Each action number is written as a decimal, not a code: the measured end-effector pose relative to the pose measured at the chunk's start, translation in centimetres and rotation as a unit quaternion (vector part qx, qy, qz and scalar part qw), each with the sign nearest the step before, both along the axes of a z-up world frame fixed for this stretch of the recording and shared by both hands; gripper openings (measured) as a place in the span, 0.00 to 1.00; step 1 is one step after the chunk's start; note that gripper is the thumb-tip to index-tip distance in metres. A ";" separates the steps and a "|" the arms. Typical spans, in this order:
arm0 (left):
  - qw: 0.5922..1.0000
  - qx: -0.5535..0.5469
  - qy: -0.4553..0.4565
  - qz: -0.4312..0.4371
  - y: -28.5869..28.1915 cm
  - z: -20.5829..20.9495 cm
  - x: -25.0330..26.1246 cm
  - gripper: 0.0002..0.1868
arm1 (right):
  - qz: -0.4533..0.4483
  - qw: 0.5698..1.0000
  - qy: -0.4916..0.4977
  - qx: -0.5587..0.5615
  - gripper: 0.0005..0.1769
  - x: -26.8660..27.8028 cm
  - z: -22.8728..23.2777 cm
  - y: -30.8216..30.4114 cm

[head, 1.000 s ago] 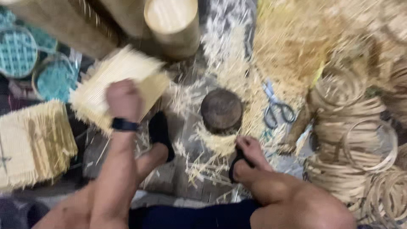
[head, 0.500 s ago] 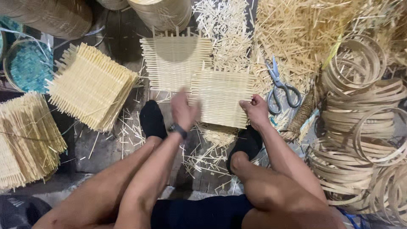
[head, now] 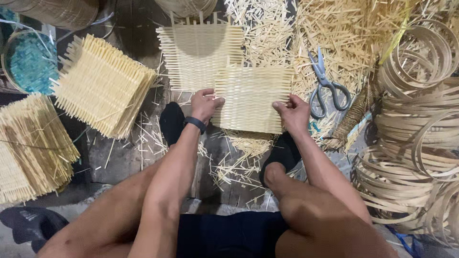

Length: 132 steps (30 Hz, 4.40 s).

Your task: The person repeatedly places a woven bamboo mat on a circular wooden block, uses shears to trim the protruding edges, and stacks the finished trays. The person handles bamboo mats, a wooden block, and shears throughout the task.

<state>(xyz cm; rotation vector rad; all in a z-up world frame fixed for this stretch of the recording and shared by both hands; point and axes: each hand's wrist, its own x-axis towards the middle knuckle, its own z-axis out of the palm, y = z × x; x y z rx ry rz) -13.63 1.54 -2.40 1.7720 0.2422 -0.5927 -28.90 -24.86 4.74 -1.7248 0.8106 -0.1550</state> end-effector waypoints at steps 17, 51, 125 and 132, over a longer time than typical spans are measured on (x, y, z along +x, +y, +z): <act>0.874 -0.316 0.299 0.216 -4.0 -3.9 -15.3 0.07 | -0.011 0.991 0.059 -0.117 0.24 0.7 -5.1 0.5; 0.900 -0.329 0.210 -0.194 -13.6 18.6 -13.5 0.15 | 0.042 0.893 0.222 -0.390 0.09 -23.2 34.4 -14.1; 0.824 -0.538 0.176 0.037 -3.7 25.4 -1.0 0.20 | 0.035 0.880 -0.225 0.417 0.28 1.3 21.1 1.1; 0.818 -0.545 0.174 0.053 -3.7 24.4 -0.9 0.19 | 0.010 0.931 -0.175 0.319 0.20 1.5 20.2 0.8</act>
